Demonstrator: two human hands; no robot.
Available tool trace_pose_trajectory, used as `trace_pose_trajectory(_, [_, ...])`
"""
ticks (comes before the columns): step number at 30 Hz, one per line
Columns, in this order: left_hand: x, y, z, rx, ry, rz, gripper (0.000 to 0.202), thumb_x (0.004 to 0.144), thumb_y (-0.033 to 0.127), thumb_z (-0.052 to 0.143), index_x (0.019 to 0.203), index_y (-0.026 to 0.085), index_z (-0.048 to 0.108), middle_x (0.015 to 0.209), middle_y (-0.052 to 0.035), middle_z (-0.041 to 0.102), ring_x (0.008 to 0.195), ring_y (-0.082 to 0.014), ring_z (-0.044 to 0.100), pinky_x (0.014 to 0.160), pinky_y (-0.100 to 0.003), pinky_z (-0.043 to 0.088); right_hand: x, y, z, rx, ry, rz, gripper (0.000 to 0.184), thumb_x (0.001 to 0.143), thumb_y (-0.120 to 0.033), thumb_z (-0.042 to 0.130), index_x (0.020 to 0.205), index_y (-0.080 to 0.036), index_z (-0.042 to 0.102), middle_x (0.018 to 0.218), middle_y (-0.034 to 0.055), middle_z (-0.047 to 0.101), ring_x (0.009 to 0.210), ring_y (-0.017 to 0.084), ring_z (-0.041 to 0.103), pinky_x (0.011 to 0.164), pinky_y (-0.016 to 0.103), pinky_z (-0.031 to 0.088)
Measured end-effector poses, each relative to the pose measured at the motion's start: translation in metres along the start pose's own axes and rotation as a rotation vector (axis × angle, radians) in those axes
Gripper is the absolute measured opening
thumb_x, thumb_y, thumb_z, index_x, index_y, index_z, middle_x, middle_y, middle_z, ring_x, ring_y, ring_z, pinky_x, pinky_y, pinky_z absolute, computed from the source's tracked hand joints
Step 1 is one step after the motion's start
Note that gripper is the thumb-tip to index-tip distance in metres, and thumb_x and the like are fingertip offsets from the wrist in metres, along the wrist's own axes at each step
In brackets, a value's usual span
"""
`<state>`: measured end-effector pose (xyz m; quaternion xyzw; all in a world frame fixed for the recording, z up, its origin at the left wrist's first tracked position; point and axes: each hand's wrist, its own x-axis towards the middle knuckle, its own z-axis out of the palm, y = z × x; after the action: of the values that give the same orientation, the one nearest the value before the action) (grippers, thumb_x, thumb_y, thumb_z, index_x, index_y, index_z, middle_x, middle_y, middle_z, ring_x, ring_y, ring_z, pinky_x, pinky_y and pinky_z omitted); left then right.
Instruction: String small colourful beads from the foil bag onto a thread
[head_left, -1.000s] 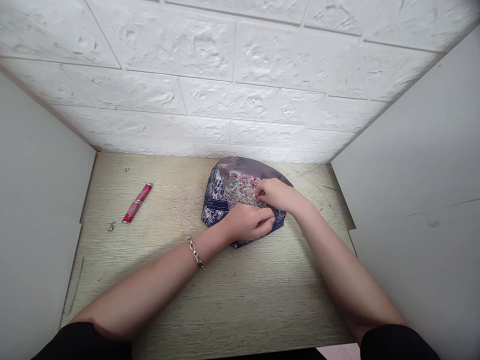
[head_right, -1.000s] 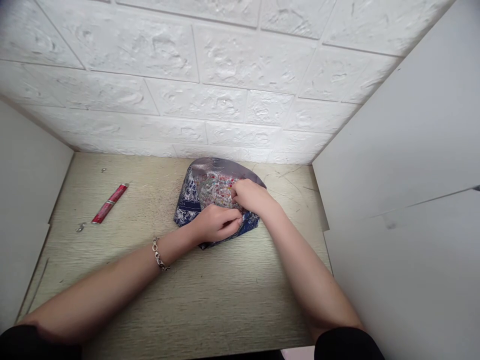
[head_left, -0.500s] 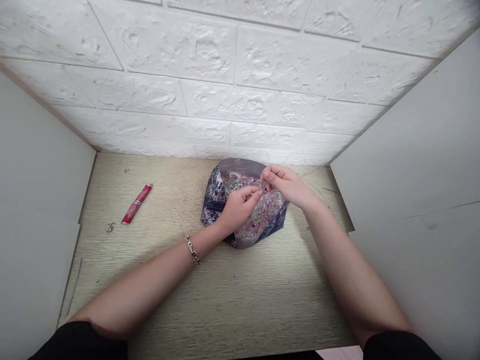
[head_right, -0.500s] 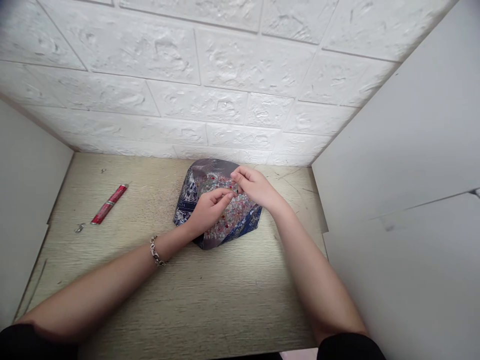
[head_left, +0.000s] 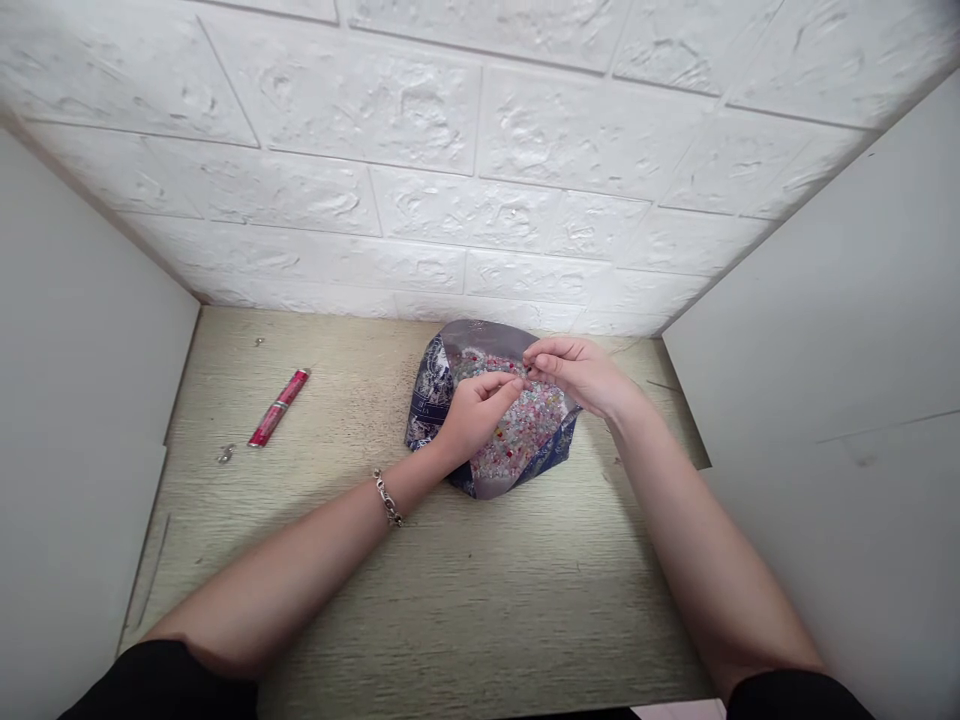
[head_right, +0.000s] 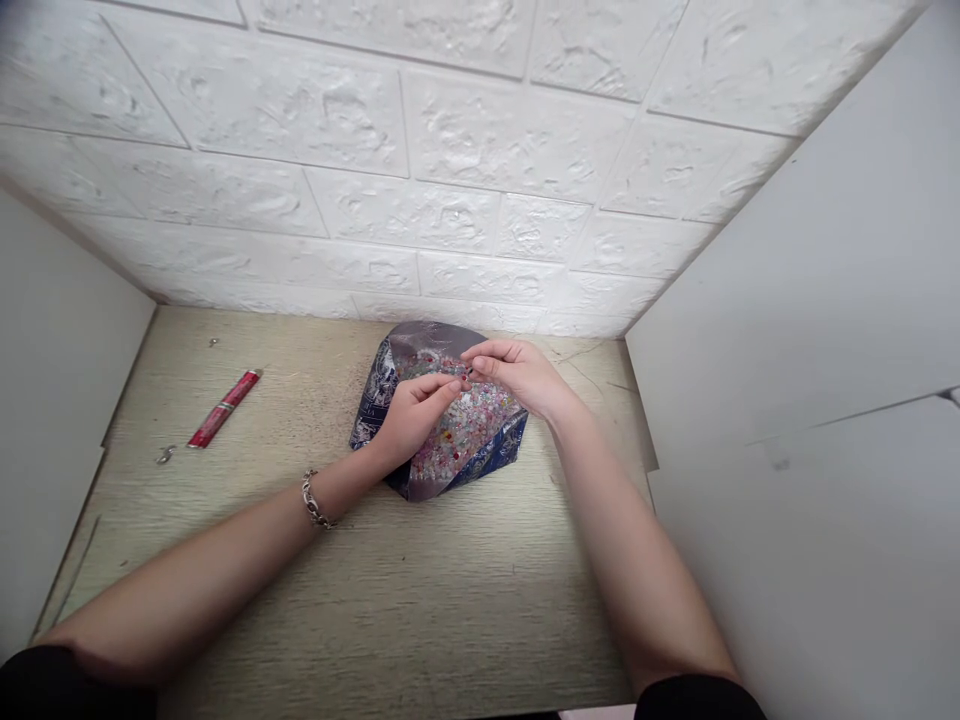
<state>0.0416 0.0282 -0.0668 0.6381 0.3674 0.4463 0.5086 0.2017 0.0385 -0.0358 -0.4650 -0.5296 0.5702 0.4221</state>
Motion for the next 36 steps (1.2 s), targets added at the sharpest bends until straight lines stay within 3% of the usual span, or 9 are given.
trace_pose_trajectory(12, [-0.0006,0.0017,0.0004,-0.05,-0.046,-0.025,0.023,0.073,0.034,0.052,0.069,0.013,0.061,0.058,0.0022,0.054,0.056,-0.0074,0.044,0.056,-0.022,0.036,-0.0016,0.0024,0.0027,0.018,-0.06,0.013,0.023,0.058,-0.027,0.068,0.077,-0.015,0.061,0.069,-0.0013,0.059,0.062,0.006,0.053,0.063,0.022,0.041])
trace_pose_trajectory(32, [0.0,0.0006,0.0,-0.028,-0.08,-0.012,0.028,0.074,0.037,0.049,0.07,0.013,0.06,0.059,0.0016,0.05,0.059,-0.0084,0.041,0.056,-0.022,0.033,-0.0002,0.0048,0.0,-0.023,-0.085,-0.028,0.016,0.059,-0.027,0.069,0.073,-0.019,0.066,0.074,-0.001,0.06,0.068,0.008,0.05,0.065,0.022,0.038])
trace_pose_trajectory(36, [-0.0012,0.004,-0.0007,-0.067,-0.082,-0.022,0.026,0.075,0.035,0.048,0.07,0.013,0.06,0.052,0.0042,0.042,0.052,-0.0064,0.034,0.052,-0.021,0.03,-0.0003,0.0051,0.0005,0.002,-0.079,-0.026,0.016,0.058,-0.028,0.069,0.072,-0.02,0.066,0.073,-0.001,0.06,0.068,0.008,0.051,0.065,0.023,0.038])
